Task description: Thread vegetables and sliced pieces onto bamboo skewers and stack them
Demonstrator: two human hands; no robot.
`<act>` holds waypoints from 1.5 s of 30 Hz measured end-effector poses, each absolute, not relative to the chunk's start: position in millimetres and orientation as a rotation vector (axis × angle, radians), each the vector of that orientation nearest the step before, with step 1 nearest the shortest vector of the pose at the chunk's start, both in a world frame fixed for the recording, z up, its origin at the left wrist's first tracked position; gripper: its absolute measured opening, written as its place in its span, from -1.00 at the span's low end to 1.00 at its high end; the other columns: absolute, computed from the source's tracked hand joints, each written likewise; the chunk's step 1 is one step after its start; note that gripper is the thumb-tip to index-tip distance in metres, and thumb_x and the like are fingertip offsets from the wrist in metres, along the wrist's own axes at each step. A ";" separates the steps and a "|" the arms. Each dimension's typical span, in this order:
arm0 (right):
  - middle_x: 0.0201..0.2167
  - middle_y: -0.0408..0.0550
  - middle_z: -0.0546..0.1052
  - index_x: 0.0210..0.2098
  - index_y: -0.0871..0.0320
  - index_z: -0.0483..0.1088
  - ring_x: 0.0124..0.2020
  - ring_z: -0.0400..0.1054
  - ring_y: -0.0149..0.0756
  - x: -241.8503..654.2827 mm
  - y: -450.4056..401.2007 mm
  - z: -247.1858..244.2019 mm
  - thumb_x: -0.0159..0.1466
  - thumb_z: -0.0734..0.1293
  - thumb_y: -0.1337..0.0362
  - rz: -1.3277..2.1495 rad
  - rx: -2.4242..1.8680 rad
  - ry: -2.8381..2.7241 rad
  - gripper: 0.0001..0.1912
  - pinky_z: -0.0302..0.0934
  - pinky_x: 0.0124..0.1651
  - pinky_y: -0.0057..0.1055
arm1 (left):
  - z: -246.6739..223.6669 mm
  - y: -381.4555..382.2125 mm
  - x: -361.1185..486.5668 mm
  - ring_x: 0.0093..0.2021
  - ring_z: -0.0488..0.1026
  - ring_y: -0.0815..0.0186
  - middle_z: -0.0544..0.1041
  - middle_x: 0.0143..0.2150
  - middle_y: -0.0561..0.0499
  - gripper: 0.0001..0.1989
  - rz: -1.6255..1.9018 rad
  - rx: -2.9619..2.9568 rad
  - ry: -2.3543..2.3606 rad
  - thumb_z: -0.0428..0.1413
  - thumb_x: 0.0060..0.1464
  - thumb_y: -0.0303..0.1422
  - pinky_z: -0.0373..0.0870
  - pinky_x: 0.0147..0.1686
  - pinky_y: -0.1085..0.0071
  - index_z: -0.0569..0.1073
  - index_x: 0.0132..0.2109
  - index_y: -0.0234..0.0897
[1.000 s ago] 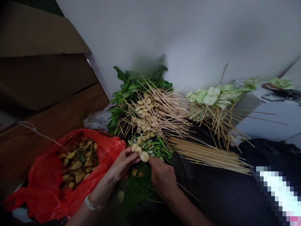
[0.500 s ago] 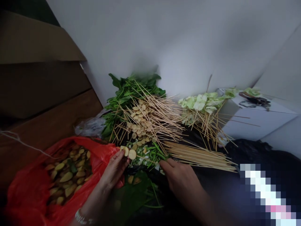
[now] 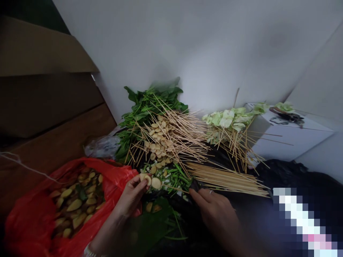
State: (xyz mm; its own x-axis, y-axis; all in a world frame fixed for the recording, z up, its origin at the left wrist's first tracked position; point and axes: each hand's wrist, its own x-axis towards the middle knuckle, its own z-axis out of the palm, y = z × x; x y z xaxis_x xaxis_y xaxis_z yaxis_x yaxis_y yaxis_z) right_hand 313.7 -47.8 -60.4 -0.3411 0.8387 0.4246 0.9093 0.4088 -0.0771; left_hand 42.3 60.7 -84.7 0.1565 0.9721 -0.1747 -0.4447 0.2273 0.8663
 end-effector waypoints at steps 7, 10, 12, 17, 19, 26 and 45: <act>-0.39 -0.10 0.52 0.00 0.10 0.42 -0.45 0.45 -0.39 307.9 -56.8 -63.5 0.27 0.05 0.54 0.222 -1.533 -2.243 -0.52 0.22 -0.41 -0.49 | -88.6 60.8 43.7 -0.44 0.44 0.44 0.57 -0.44 0.05 -0.68 1.143 0.690 0.873 0.47 -0.35 -0.32 0.37 -0.37 0.57 0.60 -0.38 -0.34; -0.37 -0.08 0.53 0.00 0.11 0.42 -0.43 0.46 -0.38 307.6 -60.0 -68.5 0.26 0.05 0.55 0.252 -1.531 -2.219 -0.52 0.24 -0.39 -0.48 | -89.8 60.4 44.6 -0.43 0.45 0.45 0.55 -0.44 0.06 -0.68 1.115 0.672 0.853 0.47 -0.34 -0.34 0.38 -0.35 0.57 0.57 -0.39 -0.34; -0.38 -0.06 0.52 0.02 0.14 0.40 -0.42 0.46 -0.36 308.5 -61.4 -73.0 0.25 0.04 0.56 0.204 -1.510 -2.218 -0.51 0.24 -0.37 -0.47 | -90.1 60.1 44.8 -0.42 0.45 0.44 0.54 -0.44 0.07 -0.68 1.113 0.674 0.848 0.47 -0.33 -0.34 0.39 -0.33 0.56 0.56 -0.39 -0.34; -0.39 -0.03 0.52 0.04 0.20 0.39 -0.45 0.45 -0.36 307.6 -62.6 -77.1 0.26 0.04 0.55 0.211 -1.468 -2.236 -0.52 0.26 -0.40 -0.47 | -91.1 59.4 47.2 -0.44 0.42 0.45 0.54 -0.44 0.06 -0.70 1.142 0.737 0.878 0.43 -0.24 -0.28 0.37 -0.36 0.57 0.57 -0.36 -0.35; -0.38 -0.01 0.53 0.03 0.20 0.40 -0.43 0.47 -0.34 304.9 -62.4 -76.1 0.27 0.03 0.54 0.273 -1.497 -2.225 -0.52 0.29 -0.39 -0.45 | -93.2 59.2 49.3 -0.44 0.41 0.45 0.55 -0.43 0.05 -0.71 1.162 0.772 0.904 0.40 -0.18 -0.24 0.35 -0.38 0.57 0.58 -0.34 -0.35; -0.39 -0.04 0.55 -0.01 0.14 0.44 -0.43 0.49 -0.33 299.7 -63.6 -75.8 0.29 0.05 0.50 0.317 -1.540 -2.144 -0.55 0.34 -0.38 -0.44 | -102.4 59.1 50.7 -0.46 0.37 0.43 0.51 -0.46 0.08 -0.68 1.208 0.831 1.012 0.36 -0.14 -0.16 0.30 -0.43 0.55 0.56 -0.34 -0.33; -0.20 0.11 0.56 -0.14 0.22 0.48 -0.16 0.41 -0.19 300.5 141.8 -44.2 0.31 0.13 0.50 -0.193 -1.655 -1.939 -0.69 0.21 -0.08 -0.36 | -49.3 28.5 24.9 -0.41 0.46 0.37 0.58 -0.22 -0.08 -0.63 0.858 1.178 0.973 0.25 0.01 -0.09 0.36 -0.46 0.51 0.58 -0.12 -0.25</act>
